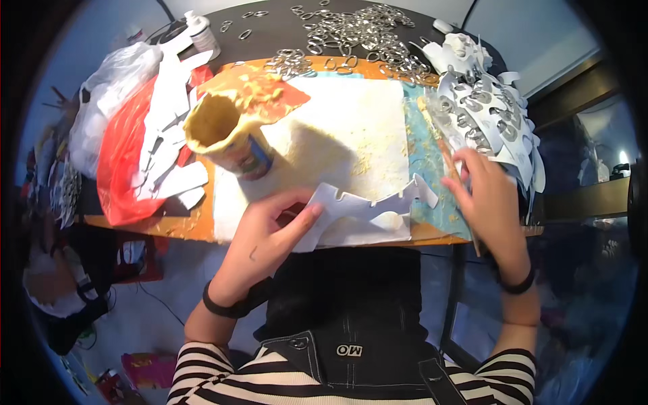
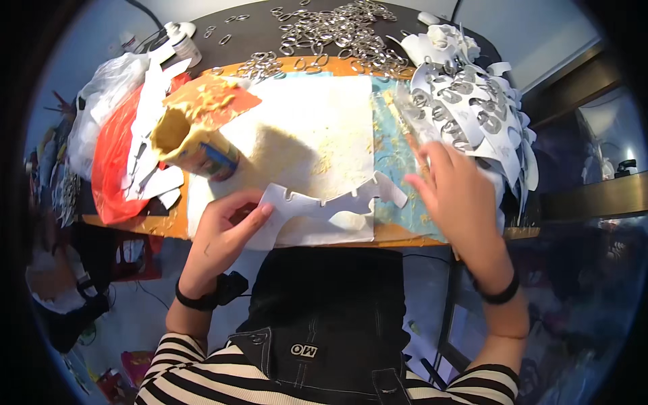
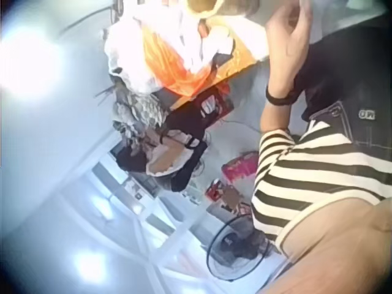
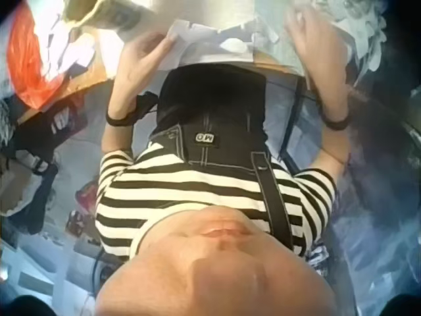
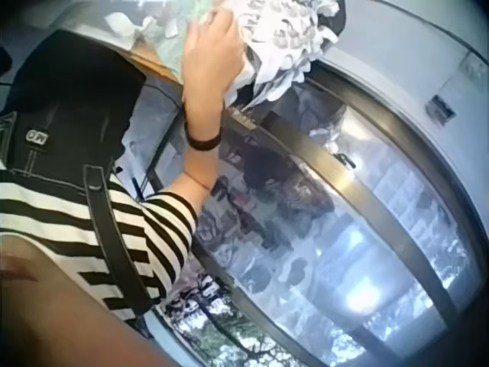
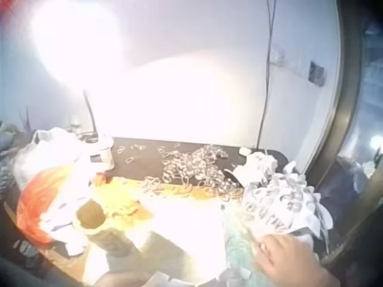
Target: Applying adhesive with a brush to white shoe components and attaching metal rings.
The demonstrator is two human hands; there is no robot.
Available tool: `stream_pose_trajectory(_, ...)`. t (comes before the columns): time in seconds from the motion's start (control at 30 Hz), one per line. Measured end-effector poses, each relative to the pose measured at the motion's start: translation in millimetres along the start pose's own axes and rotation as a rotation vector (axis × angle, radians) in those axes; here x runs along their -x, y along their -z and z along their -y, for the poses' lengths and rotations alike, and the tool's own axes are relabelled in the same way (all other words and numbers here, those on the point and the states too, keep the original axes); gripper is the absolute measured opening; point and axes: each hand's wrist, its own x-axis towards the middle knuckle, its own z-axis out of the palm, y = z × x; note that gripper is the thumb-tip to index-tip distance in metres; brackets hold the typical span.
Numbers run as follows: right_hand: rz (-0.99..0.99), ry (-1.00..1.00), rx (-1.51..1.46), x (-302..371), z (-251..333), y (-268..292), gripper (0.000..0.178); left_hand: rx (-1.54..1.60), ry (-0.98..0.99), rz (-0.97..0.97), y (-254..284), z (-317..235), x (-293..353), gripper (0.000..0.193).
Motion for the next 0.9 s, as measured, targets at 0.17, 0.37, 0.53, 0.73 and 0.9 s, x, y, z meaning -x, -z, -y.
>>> stream_pose_trajectory(0.17,-0.013,-0.239,-0.006,36.5,-1.9,-19.7,0.053,-0.236,-0.152,-0.112,0.4,11.8,-13.6,0.026)
stream_pose_trajectory(0.37,-0.063,-0.206,-0.216,34.3,-15.5,-23.0,0.031,-0.253,-0.238,-0.129,4.0,19.1,-20.5,0.021)
stream_pose_trajectory(0.53,-0.364,-0.221,-0.563,20.8,-60.6,2.8,0.021,-0.295,-0.3,-0.103,3.6,12.5,-21.8,0.02)
stream_pose_trajectory(0.73,-0.489,0.088,-1.242,-28.9,-46.1,61.8,0.04,-0.216,-0.329,-0.131,11.1,22.5,-16.4,0.02)
stream_pose_trajectory(0.9,-0.417,0.286,-0.74,-22.1,-36.7,101.3,0.025,-0.116,-0.368,-0.067,9.3,12.0,-20.0,0.02)
